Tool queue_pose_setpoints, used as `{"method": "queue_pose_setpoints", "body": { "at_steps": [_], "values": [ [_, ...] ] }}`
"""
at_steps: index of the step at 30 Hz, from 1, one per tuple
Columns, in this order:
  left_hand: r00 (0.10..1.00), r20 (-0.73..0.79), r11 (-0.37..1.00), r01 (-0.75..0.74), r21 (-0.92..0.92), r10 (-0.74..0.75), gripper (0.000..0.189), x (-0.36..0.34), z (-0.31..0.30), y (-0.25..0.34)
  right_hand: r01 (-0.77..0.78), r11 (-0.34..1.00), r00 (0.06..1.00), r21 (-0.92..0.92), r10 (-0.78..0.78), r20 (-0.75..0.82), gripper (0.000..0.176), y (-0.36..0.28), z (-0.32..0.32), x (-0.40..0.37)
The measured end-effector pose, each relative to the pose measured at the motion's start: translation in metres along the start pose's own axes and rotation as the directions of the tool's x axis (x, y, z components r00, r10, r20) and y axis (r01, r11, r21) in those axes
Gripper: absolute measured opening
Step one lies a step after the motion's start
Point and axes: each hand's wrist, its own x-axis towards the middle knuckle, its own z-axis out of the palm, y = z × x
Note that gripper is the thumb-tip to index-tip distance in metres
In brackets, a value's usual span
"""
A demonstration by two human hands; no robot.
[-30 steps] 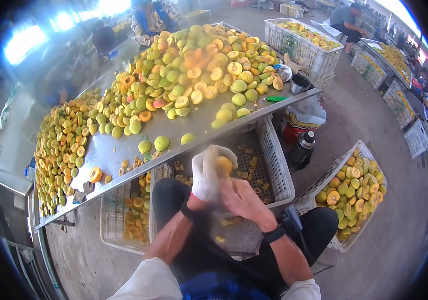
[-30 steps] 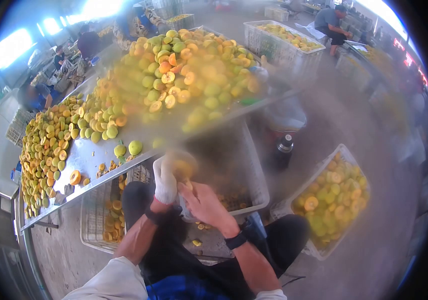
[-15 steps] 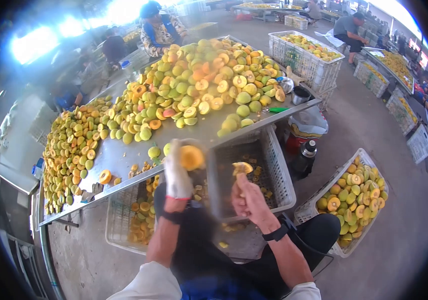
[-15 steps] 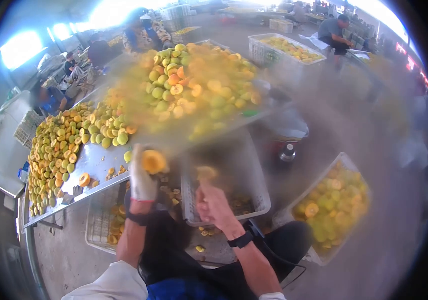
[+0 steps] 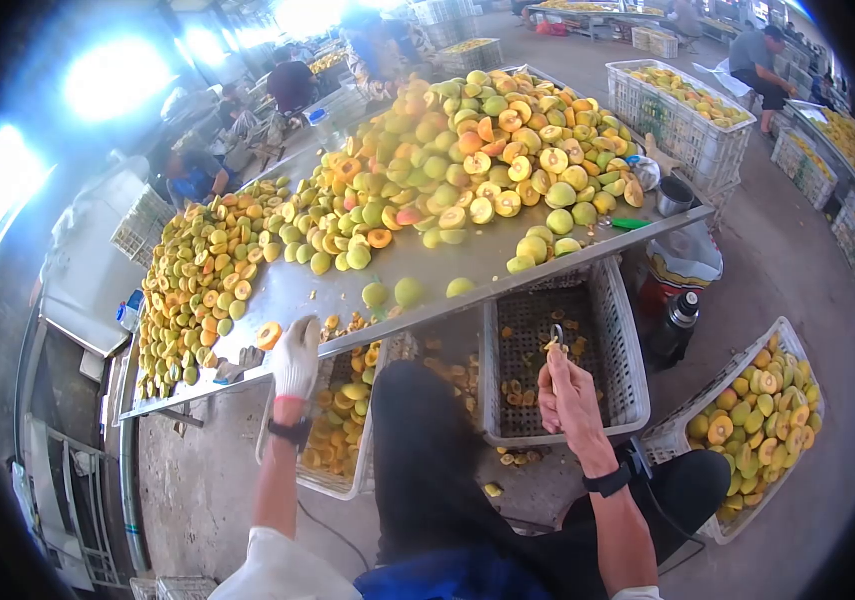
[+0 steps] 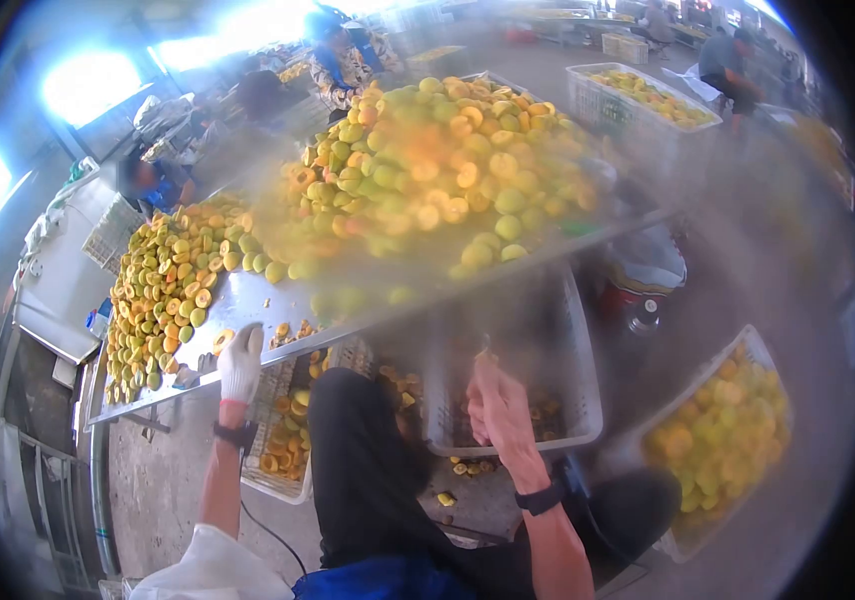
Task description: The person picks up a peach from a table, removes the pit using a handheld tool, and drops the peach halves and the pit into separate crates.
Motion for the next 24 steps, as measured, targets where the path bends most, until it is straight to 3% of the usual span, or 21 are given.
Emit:
{"method": "queue_pose_setpoints", "body": {
  "at_steps": [4,7,12,19,23,24],
  "values": [
    [0.994,0.092,0.998,0.056,0.023,-0.058,0.036,0.082,0.064,-0.002,-0.042,0.997,0.999,-0.058,0.041,-0.015,0.051,0.005,0.003,0.006],
    [0.991,0.133,0.997,-0.005,0.077,-0.005,0.037,0.135,0.102,0.017,-0.044,0.996,0.999,-0.076,0.044,0.0,0.05,0.007,0.004,0.009],
    [0.963,0.269,0.954,-0.104,0.281,0.026,0.039,0.204,0.178,-0.002,-0.039,0.998,0.999,-0.05,0.038,-0.017,0.044,0.003,0.003,0.008],
    [0.943,0.326,0.927,-0.18,0.33,0.067,0.037,0.216,0.213,0.005,-0.019,0.999,1.0,-0.048,0.019,-0.014,0.041,0.0,0.001,0.009],
    [0.956,0.267,0.972,-0.169,0.162,0.121,0.037,0.178,0.171,0.02,-0.023,0.998,1.0,-0.064,0.022,-0.007,0.04,-0.002,0.011,0.003],
    [0.965,0.253,0.977,-0.114,0.178,0.066,0.037,0.167,0.159,0.019,-0.007,0.998,1.0,-0.067,0.007,-0.001,0.04,-0.005,0.015,0.001]
  ]
}}
